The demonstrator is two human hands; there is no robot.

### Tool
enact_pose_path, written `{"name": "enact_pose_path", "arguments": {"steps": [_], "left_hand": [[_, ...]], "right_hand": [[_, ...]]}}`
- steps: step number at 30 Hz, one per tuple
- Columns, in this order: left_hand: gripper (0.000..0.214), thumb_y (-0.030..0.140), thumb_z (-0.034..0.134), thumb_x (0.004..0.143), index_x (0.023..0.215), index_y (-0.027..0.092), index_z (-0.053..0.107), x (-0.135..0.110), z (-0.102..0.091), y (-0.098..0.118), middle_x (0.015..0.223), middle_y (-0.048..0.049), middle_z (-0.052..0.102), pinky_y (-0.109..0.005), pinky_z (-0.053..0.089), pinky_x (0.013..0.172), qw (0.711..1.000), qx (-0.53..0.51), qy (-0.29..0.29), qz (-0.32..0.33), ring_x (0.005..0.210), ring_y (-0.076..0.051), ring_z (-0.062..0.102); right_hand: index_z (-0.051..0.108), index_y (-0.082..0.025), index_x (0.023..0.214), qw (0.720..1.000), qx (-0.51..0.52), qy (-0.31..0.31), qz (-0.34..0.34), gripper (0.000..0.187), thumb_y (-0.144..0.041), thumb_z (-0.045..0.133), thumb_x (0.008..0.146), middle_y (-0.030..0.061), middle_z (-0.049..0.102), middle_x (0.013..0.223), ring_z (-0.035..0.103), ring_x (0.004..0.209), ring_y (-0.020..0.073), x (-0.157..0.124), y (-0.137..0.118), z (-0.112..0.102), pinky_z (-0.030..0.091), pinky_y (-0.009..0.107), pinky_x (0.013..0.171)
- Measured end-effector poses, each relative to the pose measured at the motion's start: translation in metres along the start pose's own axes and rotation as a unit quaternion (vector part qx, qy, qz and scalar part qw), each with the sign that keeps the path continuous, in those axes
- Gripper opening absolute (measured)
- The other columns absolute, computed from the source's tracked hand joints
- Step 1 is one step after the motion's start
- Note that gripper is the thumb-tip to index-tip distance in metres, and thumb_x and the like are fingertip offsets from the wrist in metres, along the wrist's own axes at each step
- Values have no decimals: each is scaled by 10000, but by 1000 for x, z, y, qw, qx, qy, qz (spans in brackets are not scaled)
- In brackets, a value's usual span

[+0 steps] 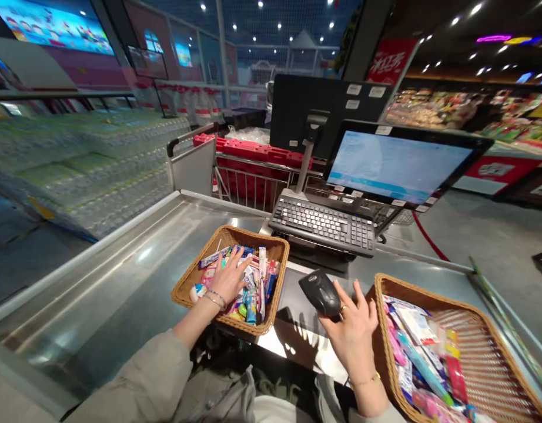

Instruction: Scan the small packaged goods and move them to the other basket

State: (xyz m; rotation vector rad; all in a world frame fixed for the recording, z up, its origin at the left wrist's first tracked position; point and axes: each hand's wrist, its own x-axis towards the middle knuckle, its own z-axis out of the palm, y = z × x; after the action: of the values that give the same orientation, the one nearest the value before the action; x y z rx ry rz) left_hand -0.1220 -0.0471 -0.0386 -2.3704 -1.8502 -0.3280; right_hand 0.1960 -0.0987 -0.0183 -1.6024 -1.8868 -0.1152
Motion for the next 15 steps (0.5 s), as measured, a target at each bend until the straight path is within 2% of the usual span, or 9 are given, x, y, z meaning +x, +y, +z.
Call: {"name": "enact_pose_path", "arguments": {"steps": [7, 11, 15], "left_hand": [[623, 215, 765, 746, 1317, 350, 554, -1, 9, -41, 1541, -130, 372, -676, 110, 1131, 997, 20, -51, 46, 1451, -326, 267], [588, 235, 778, 735, 1275, 366, 586, 8, 18, -58, 1525, -115, 403, -661, 70, 1136, 992, 30, -82, 91, 1454, -309, 265], [462, 241, 734, 776, 1198, 393, 622, 21, 29, -70, 1499, -57, 454, -660, 57, 1131, 983, 24, -111, 141, 1450, -266, 288]], "right_hand": [[681, -231, 747, 999, 12, -49, -12, 172, -355, 565, 772, 54, 668, 1241, 308, 1403, 343, -1, -13, 21, 170, 651, 1084], [684, -231, 736, 998, 23, -61, -13, 175, -359, 568, 763, 53, 665, 1248, 312, 1395, 353, -1, -18, 31, 149, 654, 1085], [674, -230, 719, 997, 32, -72, -11, 157, -352, 581, 755, 46, 665, 1250, 314, 1394, 354, 0, -23, 37, 142, 658, 1089]]}}
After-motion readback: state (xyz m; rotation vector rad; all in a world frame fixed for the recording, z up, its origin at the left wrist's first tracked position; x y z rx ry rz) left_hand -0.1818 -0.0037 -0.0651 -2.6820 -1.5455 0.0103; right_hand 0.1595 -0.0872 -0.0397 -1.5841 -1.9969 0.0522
